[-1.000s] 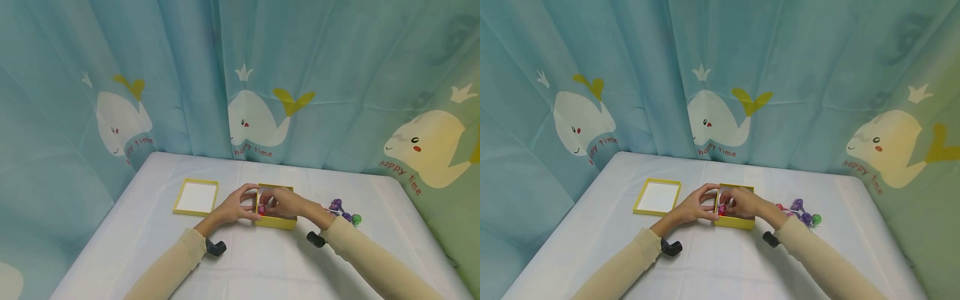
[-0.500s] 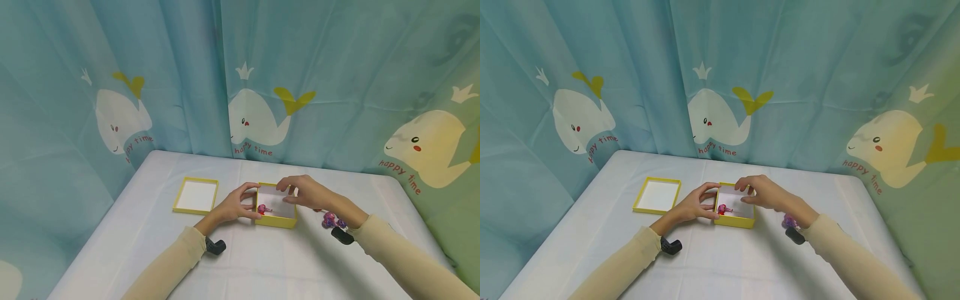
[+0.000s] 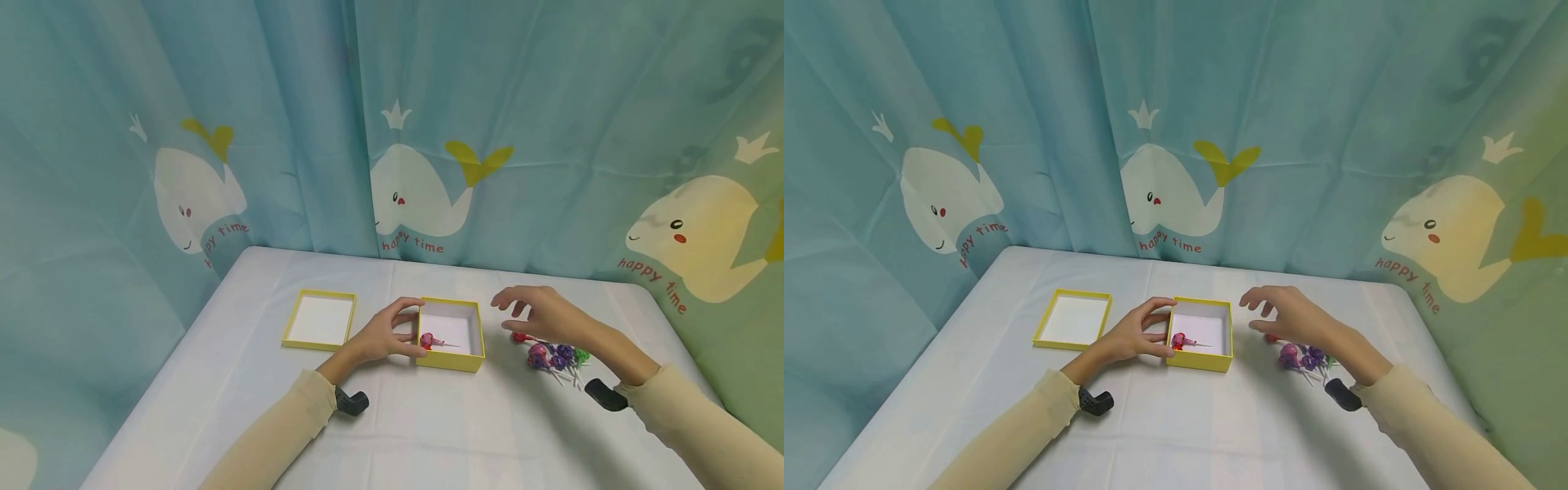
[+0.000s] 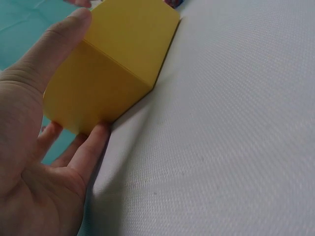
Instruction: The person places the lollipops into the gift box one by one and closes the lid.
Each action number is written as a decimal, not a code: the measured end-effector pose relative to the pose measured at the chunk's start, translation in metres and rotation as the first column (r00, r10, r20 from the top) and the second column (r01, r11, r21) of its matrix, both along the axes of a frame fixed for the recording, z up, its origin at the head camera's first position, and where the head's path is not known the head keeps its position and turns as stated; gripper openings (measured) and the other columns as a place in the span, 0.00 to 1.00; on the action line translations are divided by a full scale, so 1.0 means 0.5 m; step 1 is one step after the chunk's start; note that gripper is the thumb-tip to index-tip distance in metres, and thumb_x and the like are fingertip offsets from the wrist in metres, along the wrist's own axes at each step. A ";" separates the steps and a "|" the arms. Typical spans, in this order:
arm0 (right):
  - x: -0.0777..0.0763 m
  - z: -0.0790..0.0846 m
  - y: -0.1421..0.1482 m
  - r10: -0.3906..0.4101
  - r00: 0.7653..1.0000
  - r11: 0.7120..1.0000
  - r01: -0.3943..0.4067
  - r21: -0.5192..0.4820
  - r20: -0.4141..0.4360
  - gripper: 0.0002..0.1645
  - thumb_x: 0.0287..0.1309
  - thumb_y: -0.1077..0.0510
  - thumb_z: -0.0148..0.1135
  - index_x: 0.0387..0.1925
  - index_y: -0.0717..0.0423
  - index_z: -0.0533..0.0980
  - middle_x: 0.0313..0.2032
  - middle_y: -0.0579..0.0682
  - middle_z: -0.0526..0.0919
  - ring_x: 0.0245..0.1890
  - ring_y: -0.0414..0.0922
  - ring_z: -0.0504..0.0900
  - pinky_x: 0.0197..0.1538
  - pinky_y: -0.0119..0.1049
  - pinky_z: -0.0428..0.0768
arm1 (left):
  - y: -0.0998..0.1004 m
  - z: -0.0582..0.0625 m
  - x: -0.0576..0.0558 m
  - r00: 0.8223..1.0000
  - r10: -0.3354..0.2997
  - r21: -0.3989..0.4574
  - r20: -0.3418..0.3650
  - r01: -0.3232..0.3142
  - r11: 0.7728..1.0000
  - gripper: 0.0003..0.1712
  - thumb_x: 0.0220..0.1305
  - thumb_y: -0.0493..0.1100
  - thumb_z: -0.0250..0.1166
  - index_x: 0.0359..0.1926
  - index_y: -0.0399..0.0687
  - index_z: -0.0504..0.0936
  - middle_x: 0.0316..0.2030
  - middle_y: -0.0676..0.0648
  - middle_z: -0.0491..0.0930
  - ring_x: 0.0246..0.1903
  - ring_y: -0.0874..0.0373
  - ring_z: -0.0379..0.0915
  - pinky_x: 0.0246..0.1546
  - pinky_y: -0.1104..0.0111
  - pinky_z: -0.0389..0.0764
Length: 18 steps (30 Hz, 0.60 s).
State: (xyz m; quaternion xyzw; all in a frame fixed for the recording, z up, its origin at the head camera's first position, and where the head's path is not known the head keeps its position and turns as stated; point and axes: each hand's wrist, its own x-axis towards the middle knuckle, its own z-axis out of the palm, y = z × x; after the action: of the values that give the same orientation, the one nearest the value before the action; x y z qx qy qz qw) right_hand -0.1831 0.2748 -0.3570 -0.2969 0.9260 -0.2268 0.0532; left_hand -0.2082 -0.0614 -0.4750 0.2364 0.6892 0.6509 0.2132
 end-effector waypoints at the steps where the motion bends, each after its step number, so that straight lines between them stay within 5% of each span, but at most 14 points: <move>1: 0.003 0.000 0.008 -0.003 1.000 1.000 0.003 -0.001 -0.009 0.21 0.57 0.62 0.76 0.53 0.54 0.82 0.48 0.49 0.86 0.42 0.50 0.84 0.34 0.30 0.86 | 0.000 0.001 0.000 1.000 -0.002 0.004 0.001 0.002 1.000 0.54 0.51 0.31 0.81 0.75 0.44 0.62 0.76 0.47 0.59 0.75 0.47 0.58 0.62 0.60 0.80; 18: 0.063 -0.035 0.155 -0.080 0.976 0.994 0.062 -0.093 -0.201 0.22 0.52 0.64 0.79 0.49 0.52 0.82 0.42 0.48 0.87 0.35 0.35 0.83 0.31 0.34 0.86 | 0.000 0.001 0.001 1.000 0.005 0.009 0.009 -0.005 1.000 0.54 0.50 0.30 0.81 0.75 0.45 0.63 0.76 0.46 0.59 0.75 0.47 0.59 0.62 0.61 0.80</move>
State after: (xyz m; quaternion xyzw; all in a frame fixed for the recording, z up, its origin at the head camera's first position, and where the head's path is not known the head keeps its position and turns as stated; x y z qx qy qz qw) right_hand -0.1515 0.3523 -0.3745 -0.2872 0.9260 -0.2366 -0.0631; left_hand -0.2078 -0.0614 -0.4744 0.2329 0.6859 0.6556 0.2135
